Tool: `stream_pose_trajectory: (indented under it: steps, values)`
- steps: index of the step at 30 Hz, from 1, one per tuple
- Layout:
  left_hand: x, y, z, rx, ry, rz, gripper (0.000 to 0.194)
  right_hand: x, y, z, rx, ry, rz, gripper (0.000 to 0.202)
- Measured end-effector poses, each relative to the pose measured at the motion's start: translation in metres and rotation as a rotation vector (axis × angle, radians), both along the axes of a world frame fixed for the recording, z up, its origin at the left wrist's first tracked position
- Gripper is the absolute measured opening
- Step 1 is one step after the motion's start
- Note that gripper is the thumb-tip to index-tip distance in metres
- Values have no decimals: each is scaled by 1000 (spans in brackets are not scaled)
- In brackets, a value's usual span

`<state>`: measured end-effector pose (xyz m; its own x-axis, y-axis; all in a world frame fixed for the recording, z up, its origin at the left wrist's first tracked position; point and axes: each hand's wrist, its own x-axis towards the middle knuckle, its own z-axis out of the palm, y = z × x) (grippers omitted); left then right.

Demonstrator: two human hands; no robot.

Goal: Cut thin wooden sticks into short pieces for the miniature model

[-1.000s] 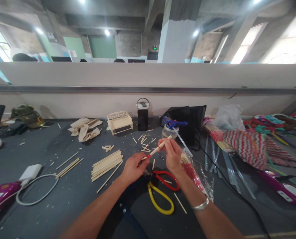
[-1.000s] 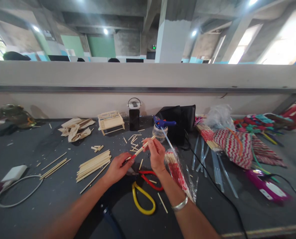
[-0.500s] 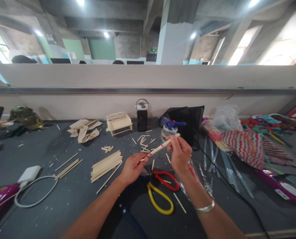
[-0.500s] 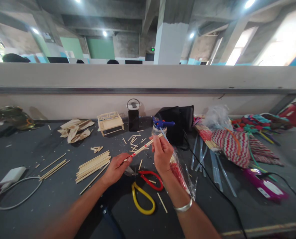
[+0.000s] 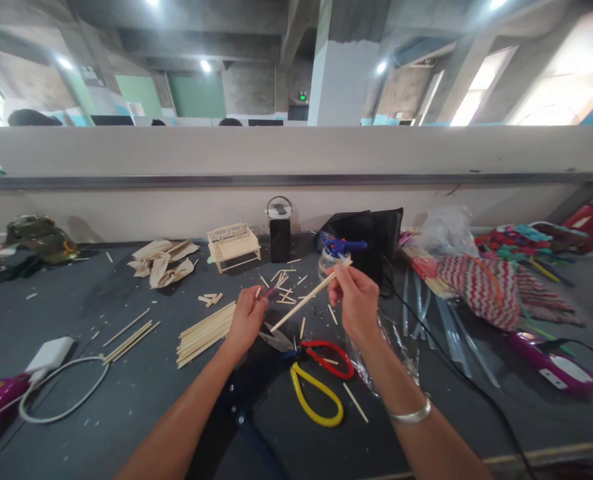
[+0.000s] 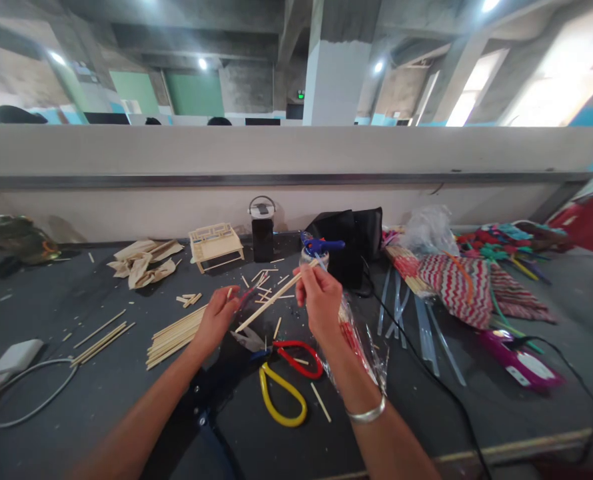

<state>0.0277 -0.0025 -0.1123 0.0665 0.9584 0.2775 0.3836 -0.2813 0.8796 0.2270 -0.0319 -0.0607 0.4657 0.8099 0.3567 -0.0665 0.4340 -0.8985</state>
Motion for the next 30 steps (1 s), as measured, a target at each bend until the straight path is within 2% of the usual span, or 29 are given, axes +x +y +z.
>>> stream_pose_trajectory:
  steps: [4, 7, 12, 15, 19, 30]
  values:
    - [7, -14, 16, -355, -288, -276, 30, -11, 2, -11, -92, -58, 42, 31]
    - [8, -23, 23, -525, -442, -462, 32, -11, 4, -15, -133, -55, 56, 32]
    - [3, -28, 27, -781, -512, -744, 33, -16, 5, -21, -198, -56, 102, 33]
    - [2, -30, 26, -877, -554, -854, 34, -19, 4, -21, -217, -75, 129, 33]
    - [5, -30, 22, -902, -587, -895, 29, -20, 3, -20, -215, -86, 143, 33]
    - [0, -25, 24, -840, -523, -823, 26, -12, 11, -27, -170, 158, 221, 27]
